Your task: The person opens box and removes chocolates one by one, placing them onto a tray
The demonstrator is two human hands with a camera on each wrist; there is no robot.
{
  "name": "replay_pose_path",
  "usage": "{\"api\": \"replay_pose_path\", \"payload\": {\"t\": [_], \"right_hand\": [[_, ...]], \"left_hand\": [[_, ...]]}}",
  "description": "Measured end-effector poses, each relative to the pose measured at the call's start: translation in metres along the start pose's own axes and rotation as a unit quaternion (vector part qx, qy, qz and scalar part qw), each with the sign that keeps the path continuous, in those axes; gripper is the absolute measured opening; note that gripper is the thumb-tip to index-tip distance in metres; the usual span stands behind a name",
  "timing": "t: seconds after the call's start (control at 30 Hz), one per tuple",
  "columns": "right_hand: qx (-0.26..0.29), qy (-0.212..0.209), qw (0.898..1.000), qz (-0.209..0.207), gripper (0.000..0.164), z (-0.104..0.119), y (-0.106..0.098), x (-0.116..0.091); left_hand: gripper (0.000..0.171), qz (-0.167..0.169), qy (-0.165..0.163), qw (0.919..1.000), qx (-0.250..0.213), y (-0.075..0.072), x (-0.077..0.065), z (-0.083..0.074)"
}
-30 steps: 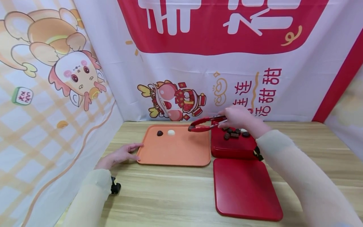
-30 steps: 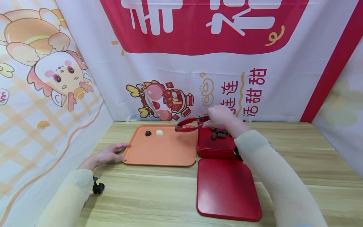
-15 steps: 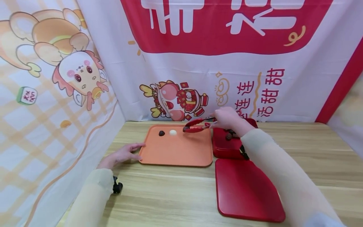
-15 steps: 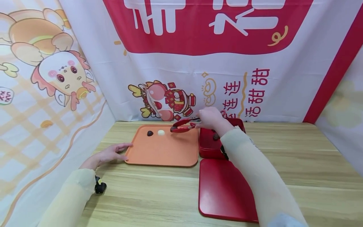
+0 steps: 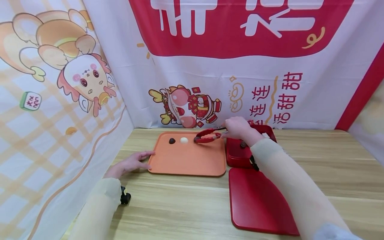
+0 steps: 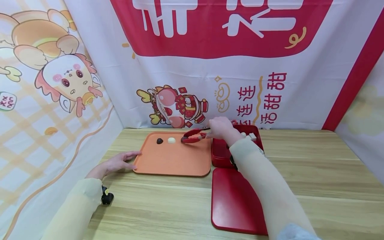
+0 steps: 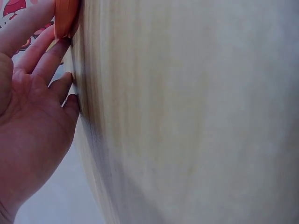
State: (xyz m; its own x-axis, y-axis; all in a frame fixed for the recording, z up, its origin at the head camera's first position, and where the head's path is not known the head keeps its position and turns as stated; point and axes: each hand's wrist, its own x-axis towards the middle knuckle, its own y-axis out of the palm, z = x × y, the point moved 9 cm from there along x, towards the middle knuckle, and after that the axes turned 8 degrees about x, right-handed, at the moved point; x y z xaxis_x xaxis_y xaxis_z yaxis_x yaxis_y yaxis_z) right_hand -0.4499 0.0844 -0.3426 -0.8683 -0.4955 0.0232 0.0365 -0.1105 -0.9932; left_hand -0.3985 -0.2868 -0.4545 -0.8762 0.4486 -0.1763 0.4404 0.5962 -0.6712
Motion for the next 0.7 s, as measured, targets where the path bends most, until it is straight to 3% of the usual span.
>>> {"api": "replay_pose_path", "payload": {"t": [0.4, 0.7], "right_hand": [[0.021, 0.018, 1.000, 0.014, 0.041, -0.009, 0.010, 0.001], [0.042, 0.034, 0.999, -0.002, 0.056, -0.015, -0.006, -0.010]], "left_hand": [[0.074, 0.000, -0.001, 1.0000, 0.005, 0.000, 0.001, 0.001], [0.074, 0.000, -0.002, 1.0000, -0.003, 0.001, 0.003, 0.005]]}}
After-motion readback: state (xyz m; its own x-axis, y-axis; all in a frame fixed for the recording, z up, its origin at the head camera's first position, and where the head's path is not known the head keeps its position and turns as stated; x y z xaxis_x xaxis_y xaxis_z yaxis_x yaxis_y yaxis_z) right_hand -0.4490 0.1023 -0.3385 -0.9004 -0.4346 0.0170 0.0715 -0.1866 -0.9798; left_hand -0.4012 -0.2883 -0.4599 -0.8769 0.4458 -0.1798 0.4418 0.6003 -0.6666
